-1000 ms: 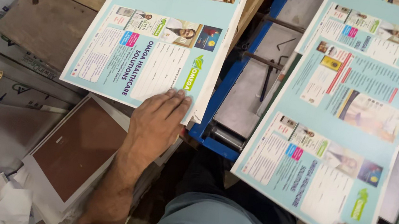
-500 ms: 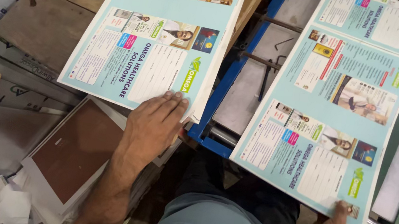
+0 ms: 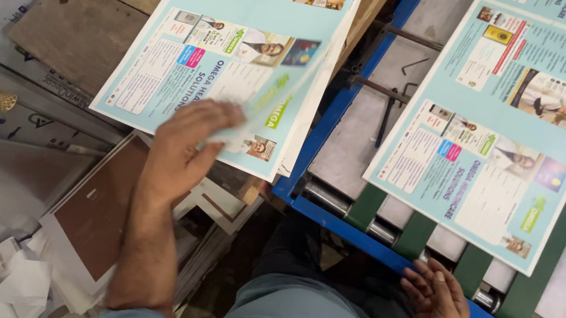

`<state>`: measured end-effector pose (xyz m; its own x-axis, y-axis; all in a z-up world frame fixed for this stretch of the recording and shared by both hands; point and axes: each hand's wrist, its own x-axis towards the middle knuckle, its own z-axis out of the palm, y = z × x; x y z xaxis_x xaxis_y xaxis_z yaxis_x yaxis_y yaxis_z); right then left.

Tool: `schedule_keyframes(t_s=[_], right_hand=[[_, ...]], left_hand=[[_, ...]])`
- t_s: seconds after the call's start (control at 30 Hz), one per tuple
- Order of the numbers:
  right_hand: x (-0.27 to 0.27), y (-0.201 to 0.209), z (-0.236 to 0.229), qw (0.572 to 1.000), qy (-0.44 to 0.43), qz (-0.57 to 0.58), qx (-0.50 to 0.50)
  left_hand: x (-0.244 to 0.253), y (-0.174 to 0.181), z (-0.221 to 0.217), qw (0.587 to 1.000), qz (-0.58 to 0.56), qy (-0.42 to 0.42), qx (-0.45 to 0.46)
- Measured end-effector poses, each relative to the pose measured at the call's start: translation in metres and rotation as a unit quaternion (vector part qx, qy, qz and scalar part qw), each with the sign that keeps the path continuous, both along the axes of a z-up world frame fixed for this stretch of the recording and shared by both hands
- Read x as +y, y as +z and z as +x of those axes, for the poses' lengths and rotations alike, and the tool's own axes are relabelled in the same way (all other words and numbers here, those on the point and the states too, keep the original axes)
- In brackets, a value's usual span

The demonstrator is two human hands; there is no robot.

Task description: The person repeatedly picks up stacks of printed papers from a wooden surface and places them onto a moving conveyor belt. The hands move quickly to transfer the documents, which feature a light blue design and text, from the left side of the frame to the right.

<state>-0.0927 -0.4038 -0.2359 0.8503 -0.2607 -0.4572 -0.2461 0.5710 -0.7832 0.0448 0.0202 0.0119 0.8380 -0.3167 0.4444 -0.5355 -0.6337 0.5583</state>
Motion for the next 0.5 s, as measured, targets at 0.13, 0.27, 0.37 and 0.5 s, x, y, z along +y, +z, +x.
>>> schedule_keyframes(t_s=[0.13, 0.27, 0.37, 0.5], right_hand=[[0.032, 0.048, 0.012, 0.996, 0.079, -0.017, -0.028], [0.067, 0.089, 0.024, 0.953, 0.240, 0.034, -0.184], [0.093, 0.101, 0.030, 0.962, 0.177, 0.150, -0.144], [0.086, 0.092, 0.033, 0.996, 0.006, 0.056, -0.068]], left_hand=[[-0.036, -0.018, -0.013, 0.994, -0.029, 0.043, -0.096], [-0.125, -0.040, -0.045, 0.981, 0.176, -0.036, -0.077], [-0.164, -0.043, -0.075, 0.970, 0.223, -0.089, -0.040], [-0.154, -0.037, -0.075, 0.962, 0.253, -0.101, 0.016]])
